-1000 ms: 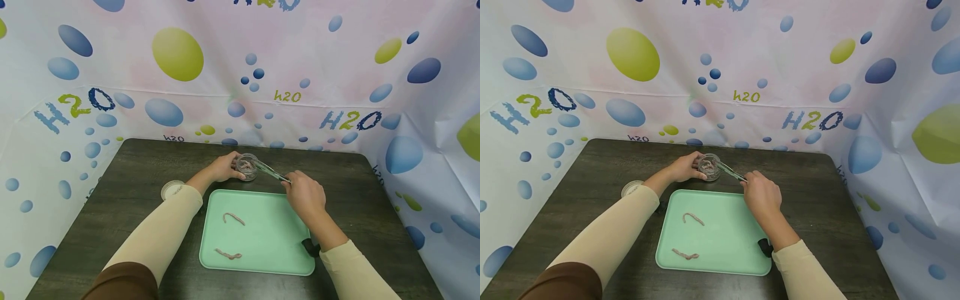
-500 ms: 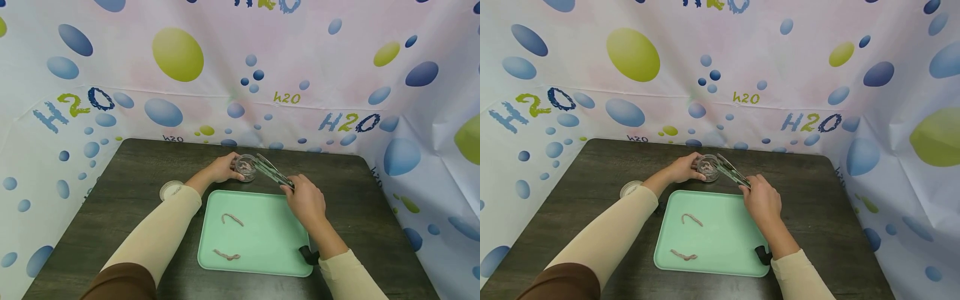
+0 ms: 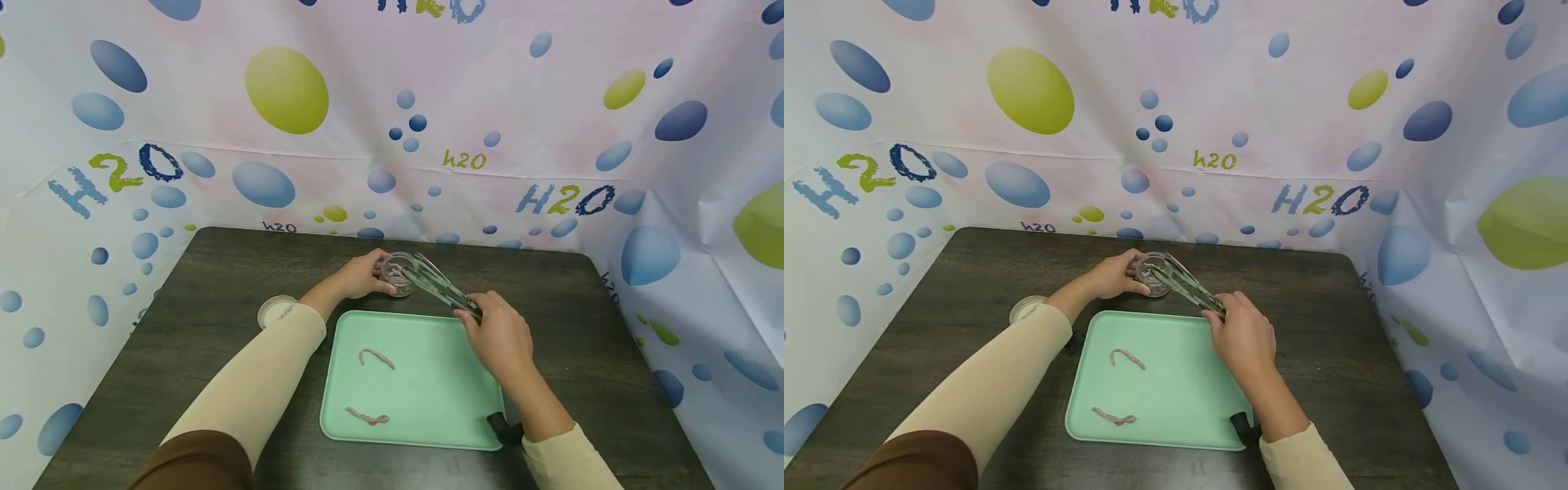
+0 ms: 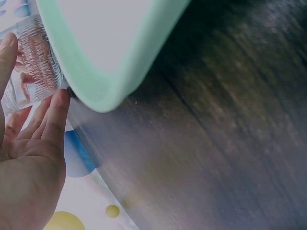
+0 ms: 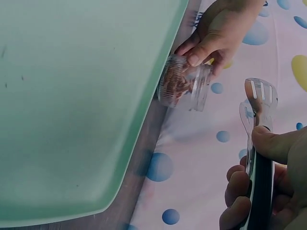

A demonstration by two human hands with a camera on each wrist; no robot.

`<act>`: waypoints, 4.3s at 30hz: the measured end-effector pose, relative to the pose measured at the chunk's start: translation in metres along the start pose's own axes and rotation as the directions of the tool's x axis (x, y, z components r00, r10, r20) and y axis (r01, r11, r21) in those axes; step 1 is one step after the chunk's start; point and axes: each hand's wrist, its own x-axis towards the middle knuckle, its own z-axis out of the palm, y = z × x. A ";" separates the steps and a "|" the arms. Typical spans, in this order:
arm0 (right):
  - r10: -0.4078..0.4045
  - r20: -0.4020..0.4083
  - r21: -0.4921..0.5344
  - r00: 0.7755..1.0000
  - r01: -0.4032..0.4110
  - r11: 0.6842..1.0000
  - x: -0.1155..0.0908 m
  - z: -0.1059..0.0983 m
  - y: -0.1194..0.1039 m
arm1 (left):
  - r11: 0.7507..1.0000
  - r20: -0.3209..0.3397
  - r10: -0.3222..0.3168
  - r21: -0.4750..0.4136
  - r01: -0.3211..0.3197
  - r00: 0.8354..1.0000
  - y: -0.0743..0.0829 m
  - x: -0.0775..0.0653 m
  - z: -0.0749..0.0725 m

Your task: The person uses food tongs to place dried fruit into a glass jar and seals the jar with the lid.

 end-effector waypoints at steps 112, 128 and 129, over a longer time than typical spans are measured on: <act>-0.082 -0.079 -0.110 0.994 0.073 0.991 -0.038 -0.004 0.017 | 1.000 0.000 -0.009 0.002 0.009 1.000 0.004 -0.006 0.001; -0.064 -0.077 -0.153 0.995 0.051 0.987 0.009 0.000 0.009 | 1.000 0.009 -0.006 -0.005 0.006 1.000 0.002 -0.003 0.000; -0.069 -0.079 -0.158 0.994 0.056 0.986 0.012 0.001 0.008 | 1.000 0.008 -0.007 -0.008 0.007 1.000 0.002 -0.003 0.000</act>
